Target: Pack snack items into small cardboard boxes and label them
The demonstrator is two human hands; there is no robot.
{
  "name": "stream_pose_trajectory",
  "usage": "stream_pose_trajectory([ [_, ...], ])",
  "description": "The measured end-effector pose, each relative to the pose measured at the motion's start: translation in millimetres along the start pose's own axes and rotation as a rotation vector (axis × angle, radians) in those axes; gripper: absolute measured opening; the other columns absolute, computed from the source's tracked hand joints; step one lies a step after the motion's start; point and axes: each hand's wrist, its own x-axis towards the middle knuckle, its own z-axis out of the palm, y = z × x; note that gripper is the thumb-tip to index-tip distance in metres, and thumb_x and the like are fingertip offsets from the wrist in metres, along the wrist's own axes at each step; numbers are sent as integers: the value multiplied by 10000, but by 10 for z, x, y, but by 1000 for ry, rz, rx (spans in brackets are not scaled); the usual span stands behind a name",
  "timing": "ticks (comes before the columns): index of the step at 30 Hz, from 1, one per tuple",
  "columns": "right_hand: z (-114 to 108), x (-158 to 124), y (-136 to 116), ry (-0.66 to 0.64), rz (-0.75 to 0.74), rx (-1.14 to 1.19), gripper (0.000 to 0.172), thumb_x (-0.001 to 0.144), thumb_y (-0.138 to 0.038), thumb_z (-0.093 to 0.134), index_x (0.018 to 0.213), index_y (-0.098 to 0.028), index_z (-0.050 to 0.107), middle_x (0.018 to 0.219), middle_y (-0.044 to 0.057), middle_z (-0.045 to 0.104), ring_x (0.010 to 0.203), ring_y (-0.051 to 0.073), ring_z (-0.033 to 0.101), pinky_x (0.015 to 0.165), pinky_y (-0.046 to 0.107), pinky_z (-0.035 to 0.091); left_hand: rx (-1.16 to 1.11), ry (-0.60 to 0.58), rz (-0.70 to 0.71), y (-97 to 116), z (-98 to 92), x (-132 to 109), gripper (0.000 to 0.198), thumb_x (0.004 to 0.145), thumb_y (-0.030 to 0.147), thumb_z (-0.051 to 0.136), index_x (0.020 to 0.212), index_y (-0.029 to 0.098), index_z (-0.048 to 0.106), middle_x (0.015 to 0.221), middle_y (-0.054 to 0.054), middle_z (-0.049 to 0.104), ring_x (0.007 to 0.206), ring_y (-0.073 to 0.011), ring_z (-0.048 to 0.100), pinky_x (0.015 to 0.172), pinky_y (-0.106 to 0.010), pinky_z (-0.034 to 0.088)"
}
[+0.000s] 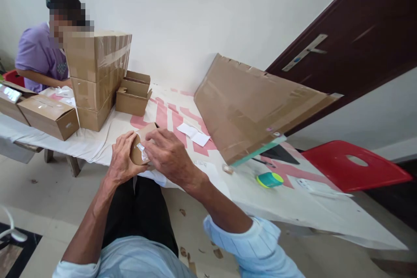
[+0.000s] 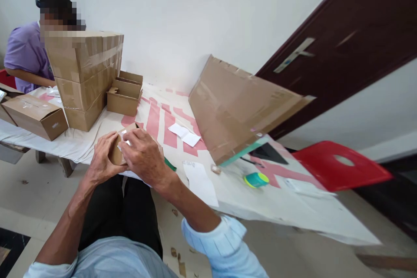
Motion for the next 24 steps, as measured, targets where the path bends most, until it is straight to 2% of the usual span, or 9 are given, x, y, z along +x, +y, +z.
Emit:
stream_pose_trajectory([
  [3,136,76,32,-140,-44,-91,232,959,-76,632,1060,-239,763,1106,111,698,1095,308,588,1007,498,508,13,15,5,67,33,-17,969,716,463,947,1534,211,493,1563,-221,567,1469,-434,518,1179,-604,428],
  [6,202,71,76,-197,-43,-153,271,924,-63,678,1124,-227,758,1129,113,696,1106,310,582,1048,506,478,19,20,21,86,65,-31,979,728,479,943,1551,216,480,1574,-221,559,1467,-429,521,1188,-594,421],
  [17,164,61,132,-184,-105,-231,221,967,-56,594,1011,-206,749,1037,112,712,1004,285,604,939,456,520,24,2,44,112,70,-34,1033,685,463,972,1551,202,472,1580,-233,550,1467,-436,514,1157,-574,437],
  [19,166,86,117,-167,-99,-172,224,986,-59,568,967,-207,736,1001,105,716,981,277,621,941,457,531,22,-2,47,124,62,-34,1021,696,456,963,1551,200,467,1574,-237,554,1463,-437,518,1149,-573,441],
  [21,119,106,73,-108,-101,-11,236,1011,-67,536,934,-209,708,960,88,716,947,253,646,912,428,552,17,-6,36,127,48,-36,1001,709,438,952,1551,203,464,1574,-239,553,1466,-439,516,1149,-580,439],
  [24,-71,76,6,70,9,291,195,1046,-115,538,967,-223,681,954,51,717,924,208,682,855,365,573,7,-28,3,86,13,-32,1019,685,388,965,1554,219,459,1579,-238,545,1468,-455,512,1141,-611,448],
])
